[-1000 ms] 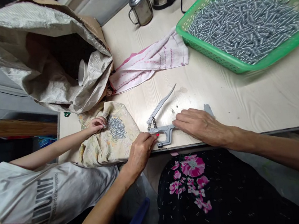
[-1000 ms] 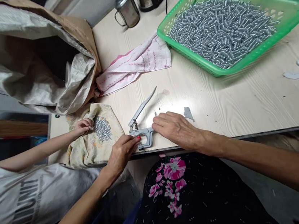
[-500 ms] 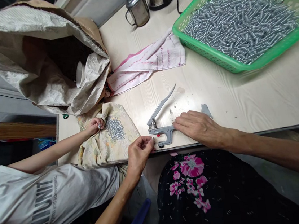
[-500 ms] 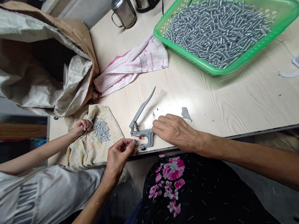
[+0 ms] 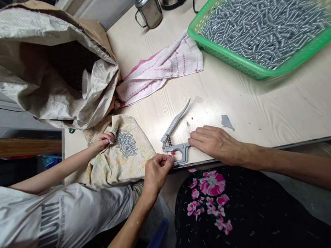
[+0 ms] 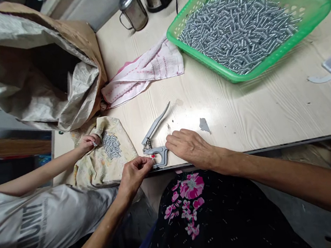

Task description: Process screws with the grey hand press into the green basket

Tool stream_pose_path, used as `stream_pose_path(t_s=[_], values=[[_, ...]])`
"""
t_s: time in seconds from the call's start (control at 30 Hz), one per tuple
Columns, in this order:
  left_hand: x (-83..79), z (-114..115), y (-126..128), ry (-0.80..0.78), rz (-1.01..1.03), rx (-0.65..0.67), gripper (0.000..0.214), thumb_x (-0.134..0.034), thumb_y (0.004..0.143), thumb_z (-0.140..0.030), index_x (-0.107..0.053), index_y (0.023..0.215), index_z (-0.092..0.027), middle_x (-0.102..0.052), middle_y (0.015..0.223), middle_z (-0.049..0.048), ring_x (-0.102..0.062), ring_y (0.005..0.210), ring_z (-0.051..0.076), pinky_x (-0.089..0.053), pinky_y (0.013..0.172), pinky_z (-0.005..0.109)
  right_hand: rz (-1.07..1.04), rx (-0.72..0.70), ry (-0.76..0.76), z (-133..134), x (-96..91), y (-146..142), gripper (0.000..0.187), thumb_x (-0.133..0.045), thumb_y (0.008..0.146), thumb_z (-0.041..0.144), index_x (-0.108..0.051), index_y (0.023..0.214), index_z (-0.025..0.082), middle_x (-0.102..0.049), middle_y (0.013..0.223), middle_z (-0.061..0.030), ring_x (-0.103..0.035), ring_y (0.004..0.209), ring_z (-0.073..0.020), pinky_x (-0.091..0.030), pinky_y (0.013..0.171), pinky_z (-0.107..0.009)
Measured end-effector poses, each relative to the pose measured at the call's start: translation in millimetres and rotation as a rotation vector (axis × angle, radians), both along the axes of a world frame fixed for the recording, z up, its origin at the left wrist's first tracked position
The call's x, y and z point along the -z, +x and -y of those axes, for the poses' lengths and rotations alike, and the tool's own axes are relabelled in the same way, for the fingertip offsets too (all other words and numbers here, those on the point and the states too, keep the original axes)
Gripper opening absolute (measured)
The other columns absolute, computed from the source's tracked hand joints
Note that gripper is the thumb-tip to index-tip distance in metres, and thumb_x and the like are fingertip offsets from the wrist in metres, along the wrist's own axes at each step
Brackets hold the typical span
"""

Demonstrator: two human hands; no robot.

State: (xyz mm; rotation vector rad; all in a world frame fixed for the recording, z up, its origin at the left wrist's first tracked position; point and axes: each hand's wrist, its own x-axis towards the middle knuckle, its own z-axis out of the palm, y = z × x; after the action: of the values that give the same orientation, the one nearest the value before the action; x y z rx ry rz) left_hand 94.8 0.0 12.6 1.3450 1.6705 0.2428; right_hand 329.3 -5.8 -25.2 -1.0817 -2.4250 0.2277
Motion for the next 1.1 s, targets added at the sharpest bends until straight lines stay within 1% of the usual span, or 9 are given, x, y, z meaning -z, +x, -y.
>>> stream_pose_path(t_s=[0.23, 0.33, 0.37, 0.4, 0.5, 0.57, 0.67, 0.83, 1.1], values=[[1.2, -12, -3, -0.149, -0.038, 0.081, 0.04, -0.066, 0.065, -0.052, -0.068, 0.067, -0.012, -0.051, 0.054, -0.0019, -0.038, 0.052, 0.009, -0.028, 0.051, 0.022, 0.035, -0.037, -0.13, 0, 0.8, 1, 0.02, -0.041, 0.091, 0.005, -0.056, 0.087, 0.016, -0.058, 0.086, -0.0067, -0.047, 0.077, -0.0192, -0.036, 0.07, -0.032], [0.3, -13, -3, -0.153, -0.046, 0.091, 0.044, -0.067, 0.065, -0.055, -0.068, 0.066, -0.012, -0.05, 0.053, -0.0019, -0.037, 0.051, 0.009, -0.027, 0.05, 0.022, 0.018, -0.034, -0.211, -7, -3.8, 8, 0.011, -0.048, 0.096, 0.019, -0.058, 0.101, 0.018, -0.061, 0.101, -0.0089, -0.051, 0.089, -0.0223, -0.042, 0.078, -0.036], [0.0, -13, -2, -0.15, -0.045, 0.095, 0.044, -0.068, 0.065, -0.056, -0.068, 0.066, -0.012, -0.05, 0.054, -0.0017, -0.037, 0.052, 0.009, -0.027, 0.05, 0.022, 0.015, -0.015, -0.217, -12, -6.3, 12, 0.018, -0.053, 0.095, 0.028, -0.056, 0.11, 0.018, -0.06, 0.112, -0.0111, -0.052, 0.098, -0.0249, -0.043, 0.083, -0.038], [-0.3, -13, -2, -0.147, -0.043, 0.098, 0.044, -0.068, 0.065, -0.056, -0.068, 0.066, -0.012, -0.05, 0.054, -0.0017, -0.038, 0.052, 0.009, -0.027, 0.05, 0.022, 0.02, 0.013, -0.208, -17, -8.8, 16, 0.034, -0.059, 0.093, 0.036, -0.053, 0.121, 0.017, -0.056, 0.124, -0.014, -0.05, 0.107, -0.0284, -0.044, 0.088, -0.042], [-0.9, -12, -1, -0.145, -0.037, 0.09, 0.044, -0.068, 0.066, -0.056, -0.067, 0.067, -0.012, -0.05, 0.054, -0.0022, -0.037, 0.051, 0.008, -0.027, 0.05, 0.022, 0.066, 0.077, -0.155, -36, -11.8, 28, 0.084, -0.074, 0.079, 0.054, -0.037, 0.142, 0.014, -0.034, 0.15, -0.0221, -0.034, 0.133, -0.0393, -0.038, 0.102, -0.053], [-0.6, -11, -1, -0.145, -0.039, 0.087, 0.044, -0.068, 0.066, -0.056, -0.067, 0.066, -0.012, -0.049, 0.054, -0.0026, -0.037, 0.051, 0.008, -0.026, 0.051, 0.022, 0.097, 0.064, -0.134, -46, -8.5, 34, 0.097, -0.077, 0.072, 0.062, -0.034, 0.144, 0.013, -0.032, 0.151, -0.0242, -0.027, 0.138, -0.0424, -0.033, 0.106, -0.059], [0.4, -10, -2, -0.127, -0.045, 0.091, 0.044, -0.067, 0.067, -0.056, -0.067, 0.065, -0.012, -0.049, 0.055, -0.0022, -0.037, 0.053, 0.009, -0.026, 0.051, 0.022, 0.122, 0.021, -0.121, -54, -1.3, 37, 0.105, -0.077, 0.064, 0.071, -0.037, 0.143, 0.014, -0.039, 0.146, -0.0243, -0.029, 0.137, -0.0438, -0.028, 0.107, -0.062], [0.9, -9, -3, -0.121, -0.053, 0.078, 0.044, -0.067, 0.066, -0.056, -0.07, 0.069, -0.011, -0.051, 0.055, -0.0021, -0.038, 0.052, 0.009, -0.027, 0.051, 0.022, 0.166, 0.01, -0.102, -55, -4.3, 33, 0.095, -0.078, 0.06, 0.071, -0.047, 0.131, 0.016, -0.054, 0.129, -0.0183, -0.044, 0.123, -0.0393, -0.03, 0.105, -0.06], [3.0, -10, -3, -0.131, -0.047, 0.072, 0.045, -0.068, 0.068, -0.057, -0.07, 0.07, -0.012, -0.047, 0.05, -0.004, -0.035, 0.048, 0.008, -0.026, 0.047, 0.021, 0.187, 0.005, -0.101, -49, -11.1, 34, 0.059, -0.075, 0.073, 0.057, -0.056, 0.113, 0.017, -0.06, 0.108, -0.0125, -0.05, 0.102, -0.0328, -0.03, 0.1, -0.055]])
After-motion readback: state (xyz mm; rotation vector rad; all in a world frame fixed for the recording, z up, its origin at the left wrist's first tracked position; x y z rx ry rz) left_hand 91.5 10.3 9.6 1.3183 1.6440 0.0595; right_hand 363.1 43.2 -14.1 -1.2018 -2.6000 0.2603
